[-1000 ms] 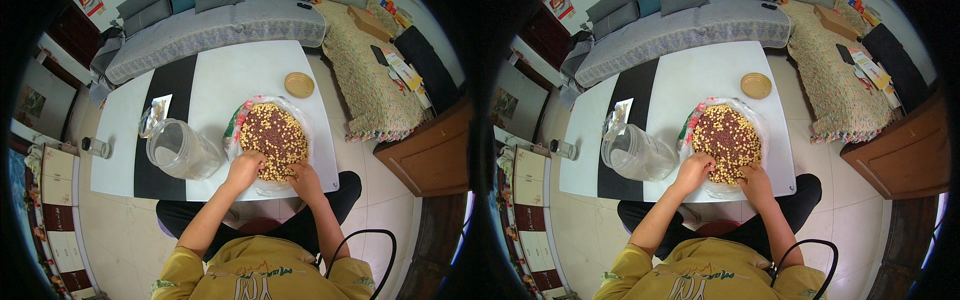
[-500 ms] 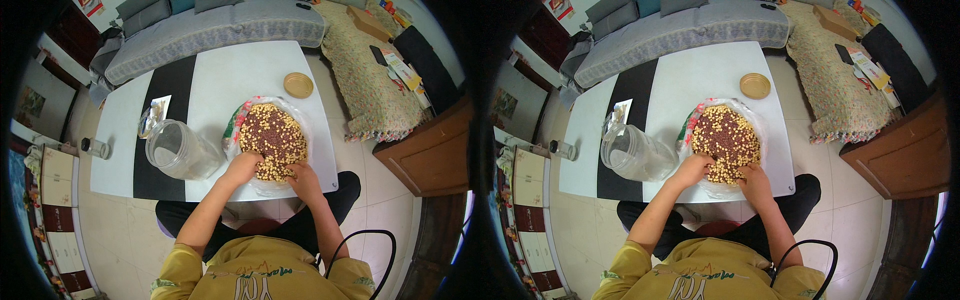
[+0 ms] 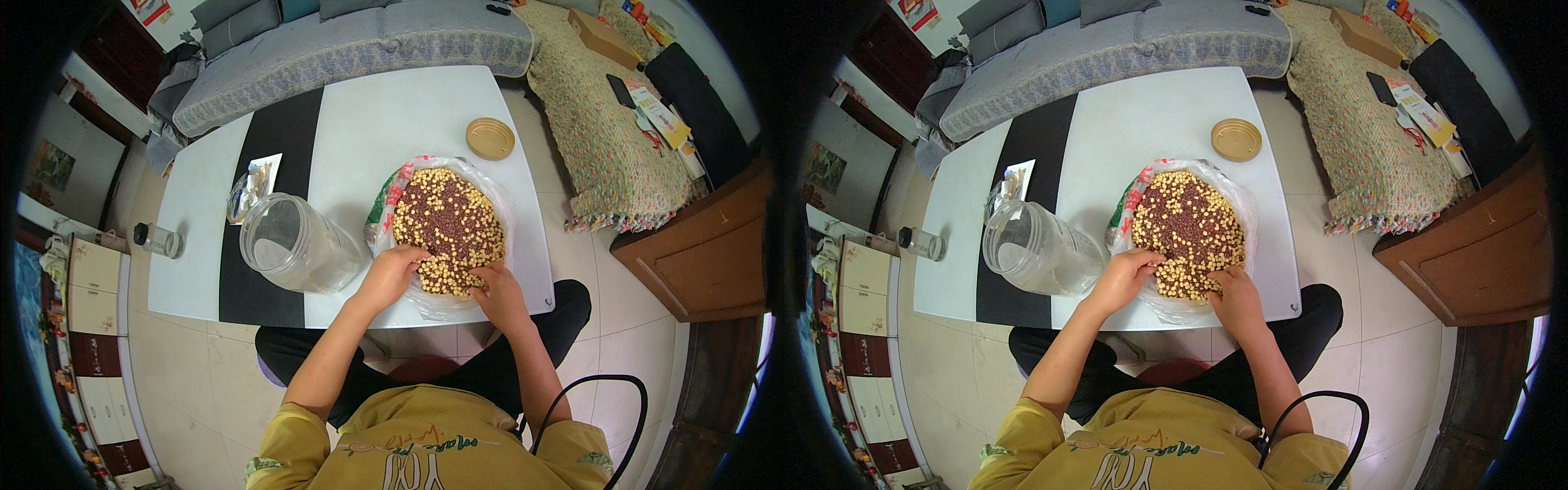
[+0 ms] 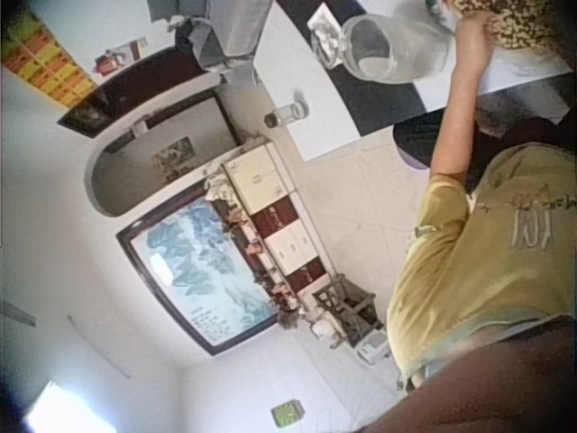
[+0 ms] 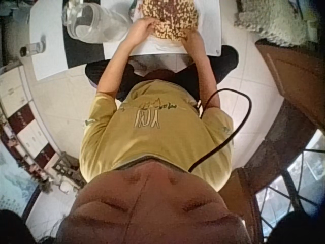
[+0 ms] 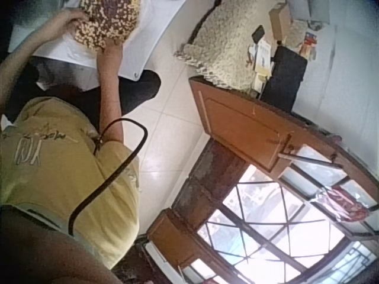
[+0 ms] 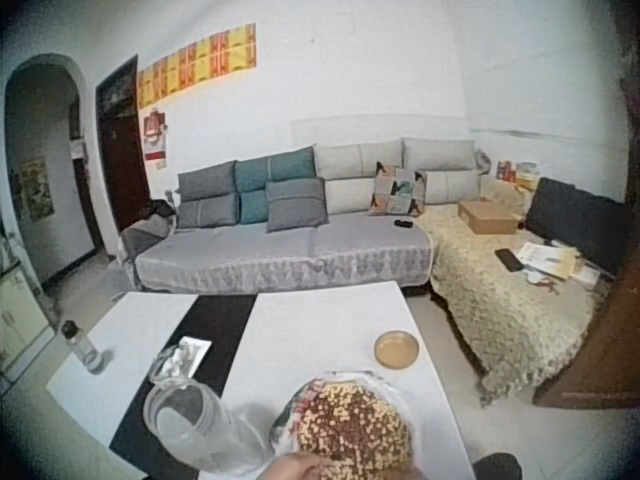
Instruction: The person sits on the floor and sorts a mixture of light and dark grains on a white table using their hands. They pick up handfuls of the mixture, separate the grains, and place the sorted portions into a clear plastic container.
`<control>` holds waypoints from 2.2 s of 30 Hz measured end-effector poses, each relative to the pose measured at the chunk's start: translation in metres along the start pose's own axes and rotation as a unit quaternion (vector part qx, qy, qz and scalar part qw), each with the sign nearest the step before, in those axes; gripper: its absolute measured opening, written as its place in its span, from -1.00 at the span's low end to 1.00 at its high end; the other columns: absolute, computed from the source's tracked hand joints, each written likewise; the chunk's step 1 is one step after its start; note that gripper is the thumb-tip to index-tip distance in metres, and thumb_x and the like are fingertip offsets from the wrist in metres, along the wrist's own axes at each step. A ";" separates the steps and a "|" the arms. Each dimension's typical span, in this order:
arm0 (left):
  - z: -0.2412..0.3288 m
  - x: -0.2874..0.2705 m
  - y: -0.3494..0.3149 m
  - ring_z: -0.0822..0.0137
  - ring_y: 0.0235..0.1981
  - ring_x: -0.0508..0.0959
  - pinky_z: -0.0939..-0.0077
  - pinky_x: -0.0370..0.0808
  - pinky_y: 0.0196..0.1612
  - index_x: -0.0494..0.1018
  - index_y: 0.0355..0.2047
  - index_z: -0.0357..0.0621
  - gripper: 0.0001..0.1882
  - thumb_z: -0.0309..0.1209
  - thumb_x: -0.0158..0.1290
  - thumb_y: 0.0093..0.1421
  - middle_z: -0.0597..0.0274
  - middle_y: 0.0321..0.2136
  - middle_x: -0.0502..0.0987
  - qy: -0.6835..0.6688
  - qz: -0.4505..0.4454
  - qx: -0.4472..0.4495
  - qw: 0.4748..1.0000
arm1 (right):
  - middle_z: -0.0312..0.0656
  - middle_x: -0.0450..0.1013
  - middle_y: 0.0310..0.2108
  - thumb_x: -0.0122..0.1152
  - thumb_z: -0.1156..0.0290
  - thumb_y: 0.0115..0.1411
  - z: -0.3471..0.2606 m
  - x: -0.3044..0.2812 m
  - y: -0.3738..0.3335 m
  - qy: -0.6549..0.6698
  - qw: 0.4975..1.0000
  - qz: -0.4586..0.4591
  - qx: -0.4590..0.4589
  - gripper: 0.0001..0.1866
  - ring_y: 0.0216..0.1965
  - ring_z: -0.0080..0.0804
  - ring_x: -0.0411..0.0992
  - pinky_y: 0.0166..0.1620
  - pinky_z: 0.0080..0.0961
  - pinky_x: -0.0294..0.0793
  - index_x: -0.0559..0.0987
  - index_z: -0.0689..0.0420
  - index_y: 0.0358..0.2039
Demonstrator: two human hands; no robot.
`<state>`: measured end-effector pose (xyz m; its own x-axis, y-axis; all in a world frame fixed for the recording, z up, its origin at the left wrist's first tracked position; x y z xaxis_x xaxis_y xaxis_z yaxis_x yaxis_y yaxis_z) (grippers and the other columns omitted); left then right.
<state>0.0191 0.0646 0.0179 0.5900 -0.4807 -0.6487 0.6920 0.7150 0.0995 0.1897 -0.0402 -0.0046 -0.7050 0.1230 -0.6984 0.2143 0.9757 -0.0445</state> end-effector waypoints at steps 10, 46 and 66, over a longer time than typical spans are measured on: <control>0.008 -0.011 -0.003 0.09 -0.38 0.54 0.39 0.45 -0.30 0.51 -0.29 -0.20 -0.81 -0.54 0.11 0.04 0.04 -0.41 0.53 0.020 0.047 -0.014 0.999 | 0.00 0.40 -0.26 0.25 0.48 -0.07 -0.001 -0.002 -0.001 0.006 1.000 0.004 -0.010 -0.70 -0.15 -0.03 0.37 -0.08 -0.29 0.39 0.55 0.19 -0.24; 0.012 -0.007 0.004 0.11 -0.41 0.51 0.35 0.44 -0.31 0.52 -0.34 -0.20 -0.89 -0.51 0.09 0.08 0.11 -0.44 0.50 0.036 0.035 0.003 0.999 | 0.00 0.41 -0.22 0.25 0.48 -0.06 0.001 0.000 -0.003 -0.004 1.000 0.008 -0.020 -0.68 -0.16 -0.04 0.38 -0.08 -0.29 0.39 0.54 0.18 -0.21; 0.116 -0.199 -0.062 0.38 -0.50 0.44 0.61 0.36 -0.44 0.51 -0.39 -0.27 -0.91 -0.65 0.07 0.07 0.19 -0.48 0.46 0.206 0.400 0.043 0.892 | -0.02 0.39 -0.26 0.24 0.48 -0.05 -0.004 -0.001 -0.001 -0.006 1.000 -0.010 0.003 -0.70 -0.15 -0.02 0.36 -0.08 -0.25 0.38 0.54 0.18 -0.24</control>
<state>-0.0933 0.0571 0.2282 0.7181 0.4058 -0.5653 0.1587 0.6955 0.7008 0.1877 -0.0406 -0.0013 -0.7016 0.1014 -0.7054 0.2045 0.9768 -0.0630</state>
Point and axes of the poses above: each hand's wrist, its own y-axis towards the middle knuckle, its own x-axis out of the palm, z = x × y, the point moved 6 cm from there along y, towards the middle knuckle
